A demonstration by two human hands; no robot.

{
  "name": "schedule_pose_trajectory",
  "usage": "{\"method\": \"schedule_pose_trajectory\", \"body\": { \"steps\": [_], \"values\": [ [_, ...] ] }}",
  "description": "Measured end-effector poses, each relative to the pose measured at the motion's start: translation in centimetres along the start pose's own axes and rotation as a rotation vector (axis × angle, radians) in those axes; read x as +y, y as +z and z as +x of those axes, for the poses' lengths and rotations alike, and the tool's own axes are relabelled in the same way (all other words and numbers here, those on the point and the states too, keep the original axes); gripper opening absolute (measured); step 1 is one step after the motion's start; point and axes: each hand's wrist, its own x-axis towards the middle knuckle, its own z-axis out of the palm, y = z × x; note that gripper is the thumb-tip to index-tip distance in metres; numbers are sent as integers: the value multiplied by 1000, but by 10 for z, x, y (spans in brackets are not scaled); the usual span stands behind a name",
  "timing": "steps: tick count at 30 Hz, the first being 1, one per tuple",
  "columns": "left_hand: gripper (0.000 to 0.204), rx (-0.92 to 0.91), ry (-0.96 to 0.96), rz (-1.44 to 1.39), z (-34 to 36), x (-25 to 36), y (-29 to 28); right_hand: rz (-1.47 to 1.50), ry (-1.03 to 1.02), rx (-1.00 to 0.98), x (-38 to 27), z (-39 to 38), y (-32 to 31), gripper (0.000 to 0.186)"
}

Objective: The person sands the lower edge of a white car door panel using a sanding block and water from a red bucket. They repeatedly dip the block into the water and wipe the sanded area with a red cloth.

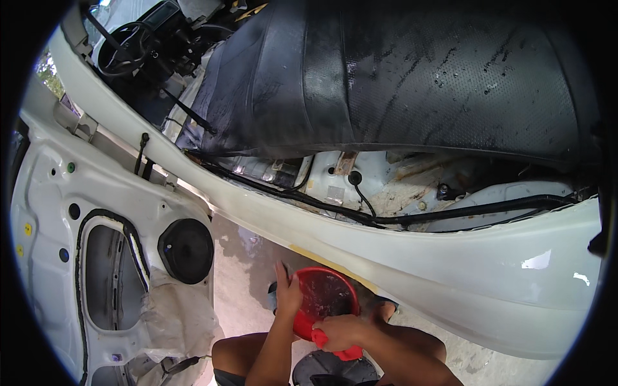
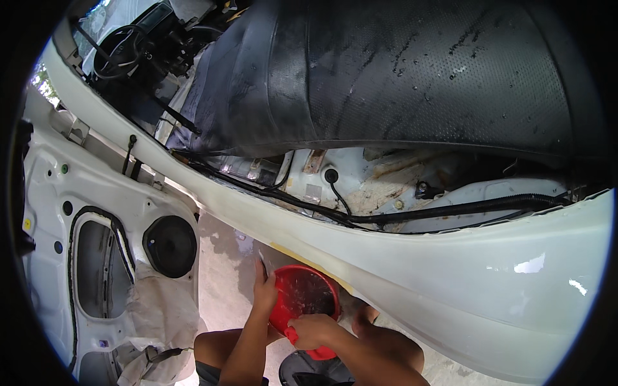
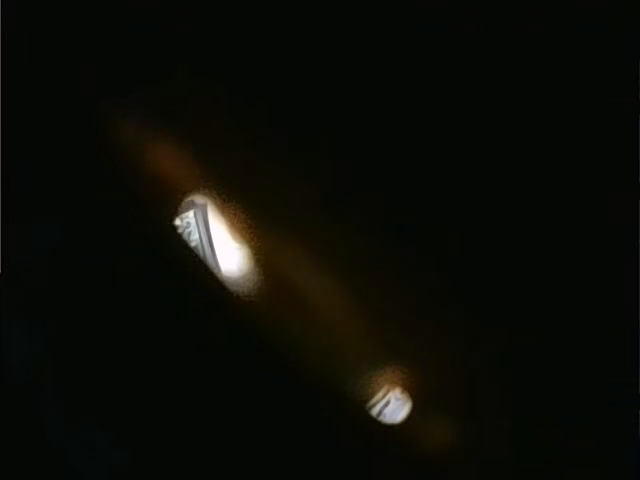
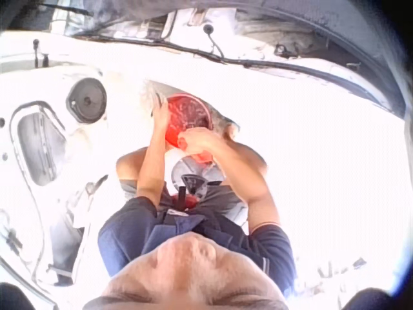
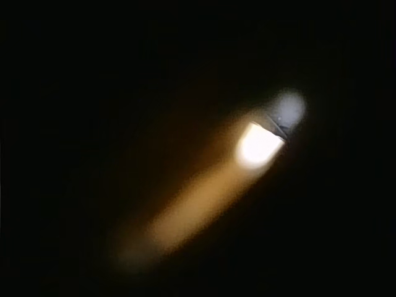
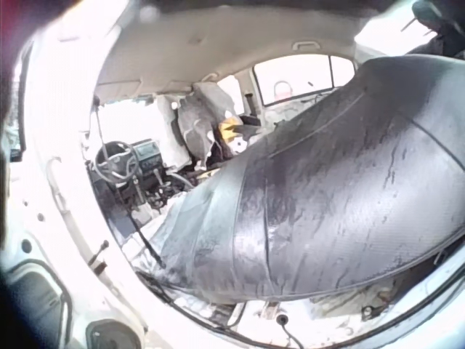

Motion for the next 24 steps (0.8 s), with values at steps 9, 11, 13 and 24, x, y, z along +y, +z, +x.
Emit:
{"method": "schedule_pose_trajectory", "body": {
  "steps": [9, 11, 13, 24],
  "values": [
    [68, -149, 332, 494, 65, 90, 49, 0, 7, 22, 4, -3, 1, 68],
    [68, -114, 325, 568, 69, 81, 45, 19, 28, 29, 5, -3, -3, 66],
    [68, 36, 375, 531, 76, 75, 40, 37, 43, 44, 5, -4, -7, 65],
    [68, -104, 207, 476, 71, 90, 58, -26, 39, 11, 3, -2, -6, 74]
  ]
}}
